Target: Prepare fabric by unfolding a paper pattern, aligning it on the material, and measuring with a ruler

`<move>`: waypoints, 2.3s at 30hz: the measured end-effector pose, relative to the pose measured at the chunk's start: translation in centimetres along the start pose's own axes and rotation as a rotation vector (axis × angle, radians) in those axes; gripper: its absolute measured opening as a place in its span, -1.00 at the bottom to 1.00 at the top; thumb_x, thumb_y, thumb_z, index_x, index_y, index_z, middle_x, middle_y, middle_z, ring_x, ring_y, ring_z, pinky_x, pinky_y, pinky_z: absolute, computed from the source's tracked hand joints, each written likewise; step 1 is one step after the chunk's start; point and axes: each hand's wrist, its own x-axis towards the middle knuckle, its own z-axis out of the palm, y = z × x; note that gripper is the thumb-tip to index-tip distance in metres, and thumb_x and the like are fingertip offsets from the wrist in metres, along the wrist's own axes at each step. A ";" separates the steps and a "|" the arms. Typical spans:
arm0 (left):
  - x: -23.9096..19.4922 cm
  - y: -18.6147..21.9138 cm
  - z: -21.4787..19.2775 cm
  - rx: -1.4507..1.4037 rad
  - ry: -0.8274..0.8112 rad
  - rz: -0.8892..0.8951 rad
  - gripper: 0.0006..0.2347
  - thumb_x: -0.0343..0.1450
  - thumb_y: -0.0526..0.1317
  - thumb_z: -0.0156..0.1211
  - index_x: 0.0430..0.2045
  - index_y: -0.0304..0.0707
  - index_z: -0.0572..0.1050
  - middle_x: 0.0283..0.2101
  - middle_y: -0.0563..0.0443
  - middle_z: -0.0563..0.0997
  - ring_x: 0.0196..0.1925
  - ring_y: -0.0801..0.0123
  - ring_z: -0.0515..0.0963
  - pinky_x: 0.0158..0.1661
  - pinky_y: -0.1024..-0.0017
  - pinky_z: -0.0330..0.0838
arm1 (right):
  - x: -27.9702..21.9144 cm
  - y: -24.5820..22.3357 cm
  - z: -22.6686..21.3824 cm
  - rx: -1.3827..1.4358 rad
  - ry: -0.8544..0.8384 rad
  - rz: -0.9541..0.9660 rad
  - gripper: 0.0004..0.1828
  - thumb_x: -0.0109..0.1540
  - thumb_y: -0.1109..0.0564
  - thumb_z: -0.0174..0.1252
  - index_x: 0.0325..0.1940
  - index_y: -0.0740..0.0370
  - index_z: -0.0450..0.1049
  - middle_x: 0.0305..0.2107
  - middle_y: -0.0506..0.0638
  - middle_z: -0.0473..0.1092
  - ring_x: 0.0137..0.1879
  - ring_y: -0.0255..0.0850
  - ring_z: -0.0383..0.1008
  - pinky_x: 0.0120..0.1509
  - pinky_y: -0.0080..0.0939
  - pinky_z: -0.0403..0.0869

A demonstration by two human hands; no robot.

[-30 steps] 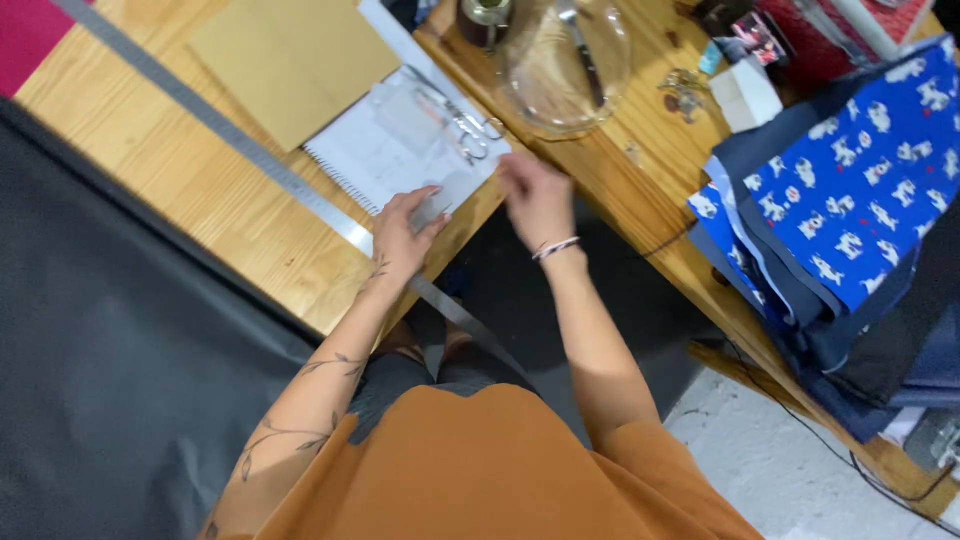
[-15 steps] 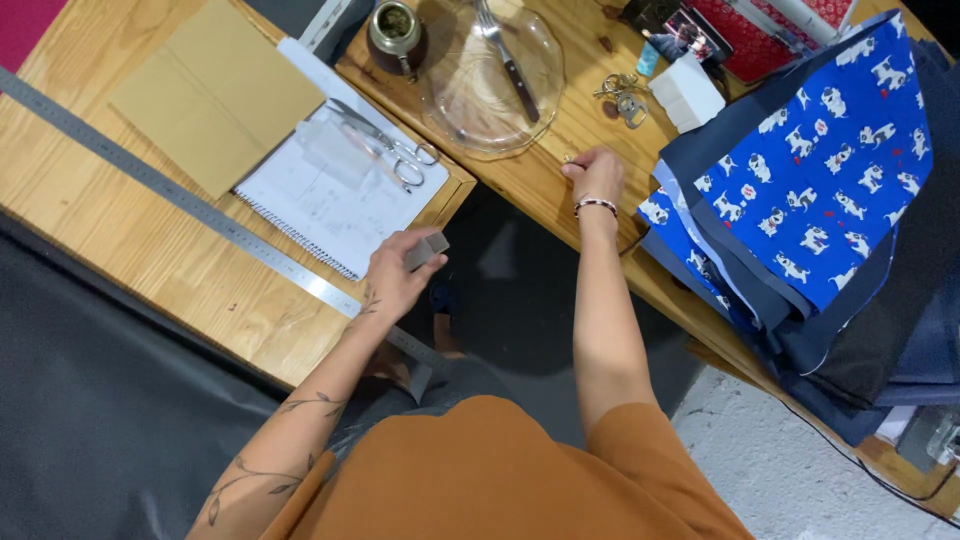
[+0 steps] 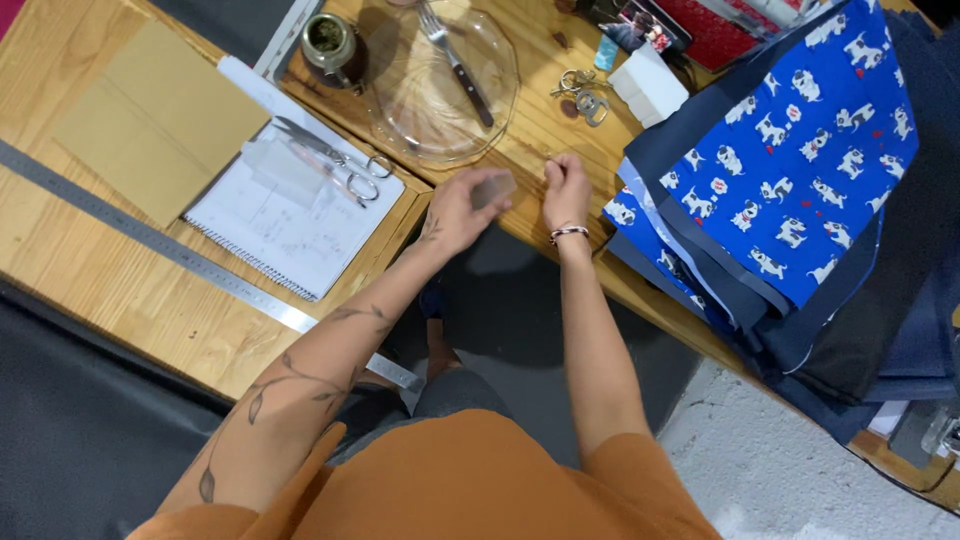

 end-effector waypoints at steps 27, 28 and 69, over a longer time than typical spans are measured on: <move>5.4 2.5 2.2 0.000 -0.013 0.013 -0.62 0.32 -0.08 0.45 0.04 0.16 0.57 0.00 -0.15 0.63 0.15 -0.17 0.57 0.14 -0.01 0.47 | -3.9 -11.3 -6.0 0.721 0.009 -0.137 -0.58 0.49 0.03 -0.09 0.43 0.00 0.39 0.42 0.19 0.05 0.59 0.13 -0.06 0.63 0.25 -0.02; 5.4 2.2 2.3 -0.001 -0.011 0.010 -0.61 0.31 -0.07 0.46 0.04 0.19 0.57 -0.01 -0.14 0.63 0.15 -0.16 0.58 0.13 0.00 0.48 | -3.9 -11.6 -6.3 0.680 0.014 -0.132 -0.55 0.49 0.04 -0.17 0.47 0.03 0.33 0.44 0.26 0.02 0.59 0.23 -0.09 0.64 0.34 -0.06; 3.7 -1.9 4.1 -0.148 0.155 -0.075 -0.61 0.33 -0.08 0.49 0.06 0.06 0.59 -0.03 -0.17 0.60 0.08 -0.24 0.60 0.05 0.06 0.56 | -1.6 -5.9 -1.4 -0.202 0.010 0.032 -0.92 0.33 0.07 0.17 -0.21 0.06 0.44 -0.22 0.07 0.50 0.10 0.08 0.47 0.22 0.08 0.39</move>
